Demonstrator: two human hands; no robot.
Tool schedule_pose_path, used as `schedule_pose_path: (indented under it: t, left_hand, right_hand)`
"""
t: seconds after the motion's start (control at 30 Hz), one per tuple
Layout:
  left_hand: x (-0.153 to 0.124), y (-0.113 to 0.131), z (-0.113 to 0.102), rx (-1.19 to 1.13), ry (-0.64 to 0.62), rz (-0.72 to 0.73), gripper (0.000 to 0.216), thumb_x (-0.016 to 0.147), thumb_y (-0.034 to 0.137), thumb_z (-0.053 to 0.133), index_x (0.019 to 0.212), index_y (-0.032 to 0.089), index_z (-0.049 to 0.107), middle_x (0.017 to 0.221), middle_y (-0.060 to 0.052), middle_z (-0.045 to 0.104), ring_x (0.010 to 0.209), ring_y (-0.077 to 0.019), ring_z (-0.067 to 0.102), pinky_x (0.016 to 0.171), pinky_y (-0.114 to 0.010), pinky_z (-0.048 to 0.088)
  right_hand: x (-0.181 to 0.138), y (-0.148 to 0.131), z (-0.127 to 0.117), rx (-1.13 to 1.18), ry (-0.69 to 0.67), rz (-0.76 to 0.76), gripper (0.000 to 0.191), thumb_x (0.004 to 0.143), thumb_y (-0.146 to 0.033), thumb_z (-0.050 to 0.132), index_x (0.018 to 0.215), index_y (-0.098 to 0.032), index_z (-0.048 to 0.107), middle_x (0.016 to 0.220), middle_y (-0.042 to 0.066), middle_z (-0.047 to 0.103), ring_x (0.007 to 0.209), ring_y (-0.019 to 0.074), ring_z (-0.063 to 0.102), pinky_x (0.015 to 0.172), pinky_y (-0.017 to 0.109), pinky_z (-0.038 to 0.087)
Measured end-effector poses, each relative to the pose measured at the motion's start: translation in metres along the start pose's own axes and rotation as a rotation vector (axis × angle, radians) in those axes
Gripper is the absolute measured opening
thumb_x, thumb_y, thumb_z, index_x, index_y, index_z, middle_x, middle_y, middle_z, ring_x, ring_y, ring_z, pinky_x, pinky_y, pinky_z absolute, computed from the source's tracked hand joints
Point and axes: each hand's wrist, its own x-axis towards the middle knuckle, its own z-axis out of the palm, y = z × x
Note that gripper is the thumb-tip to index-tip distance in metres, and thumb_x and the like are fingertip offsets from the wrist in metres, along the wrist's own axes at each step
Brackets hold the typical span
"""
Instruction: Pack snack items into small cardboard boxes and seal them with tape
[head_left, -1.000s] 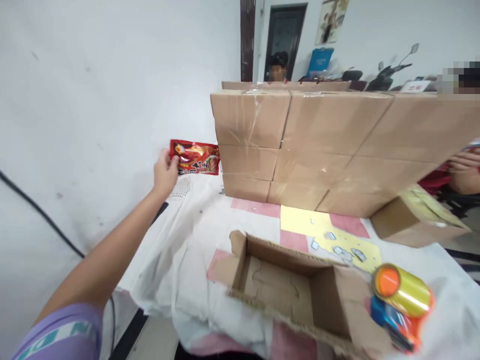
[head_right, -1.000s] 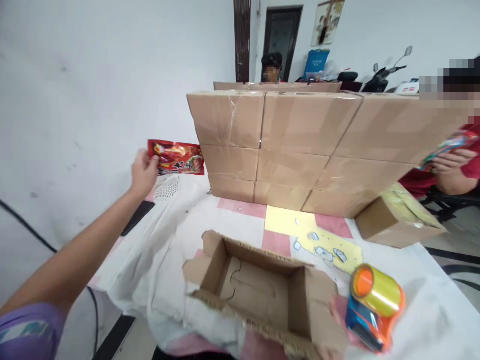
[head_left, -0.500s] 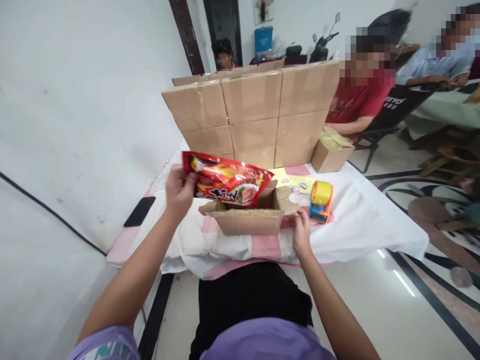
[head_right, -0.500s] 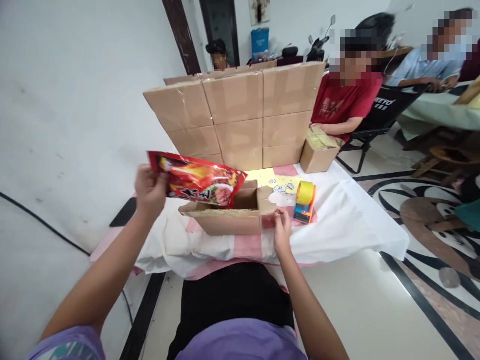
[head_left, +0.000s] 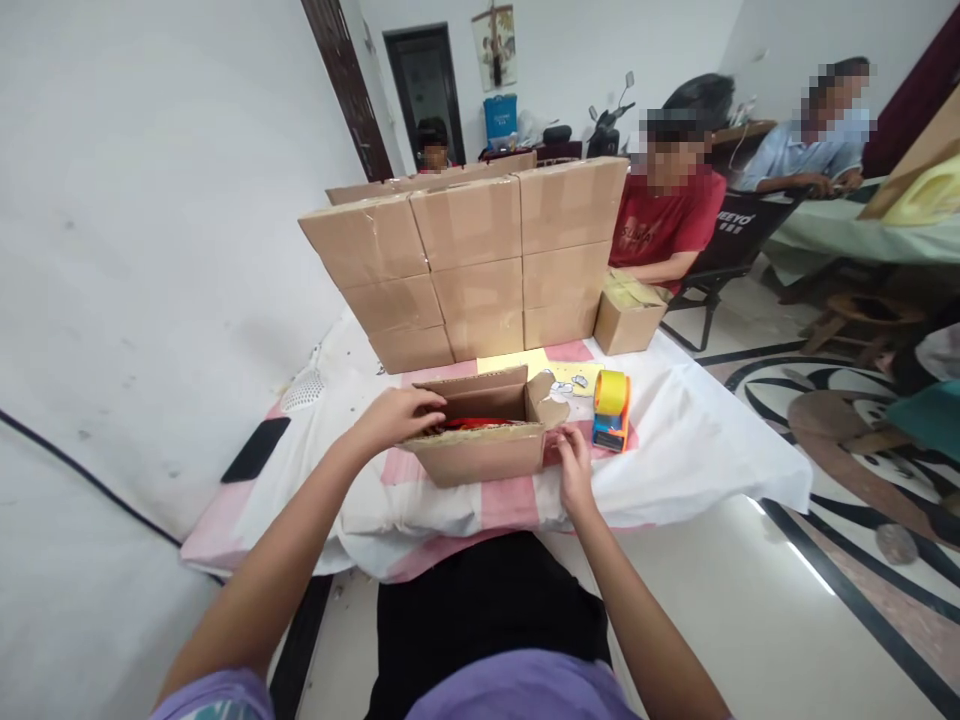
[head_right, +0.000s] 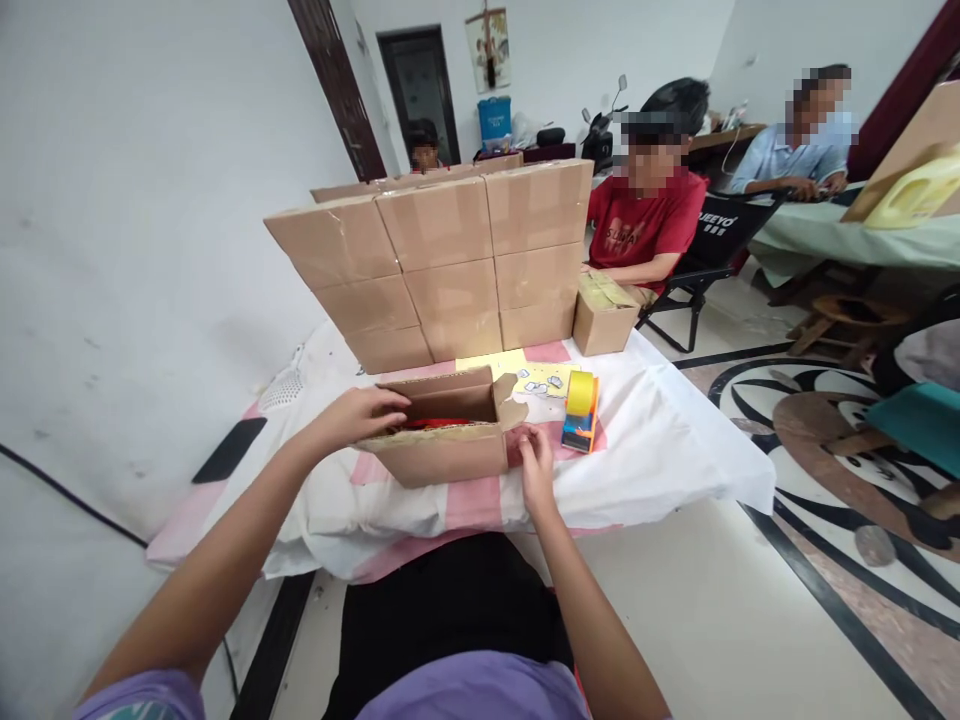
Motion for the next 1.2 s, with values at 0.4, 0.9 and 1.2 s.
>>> schedule_pose_path:
  t: [0.4,0.9,1.2]
  left_hand:
    - [-0.072,-0.029,0.132,-0.712,0.564,-0.035,0.131,0.058,0.094,0.061,0.159,0.024,0.014,0.155,-0.025,0.041,0.143,-0.0378,0.044,0.114,-0.054,0.039]
    - [-0.045,0.014,0.099,-0.283,0.758,-0.164,0.072,0.084,0.02,0.061,0.151,0.027,0.034,0.162,-0.013,0.032,0.148,-0.0306,0.034,0.114,-0.051,0.038]
    - [-0.043,0.05,0.075,0.138,0.398,-0.056,0.041,0.098,0.026,0.045,0.135,0.031,0.062,0.123,-0.006,0.072,0.114,-0.028,0.063,0.113,-0.054,0.033]
  right_hand:
    - [0.031,-0.051,0.023,-0.124,-0.437,-0.43,0.057,0.105,-0.054,0.026,0.122,-0.025,0.072,0.13,0.008,0.067,0.136,0.0291,0.047,0.118,0.054,0.033]
    - [0.062,-0.072,0.044,-0.079,-0.452,-0.28,0.059,0.102,-0.058,0.035,0.155,-0.031,0.036,0.148,0.008,0.056,0.137,0.028,0.05,0.11,0.05,0.042]
    - [0.052,-0.063,-0.012,-0.393,0.008,-0.537,0.03,0.095,-0.04,0.054,0.117,-0.023,0.068,0.114,0.01,0.071,0.121,0.0304,0.058,0.111,0.054,0.038]
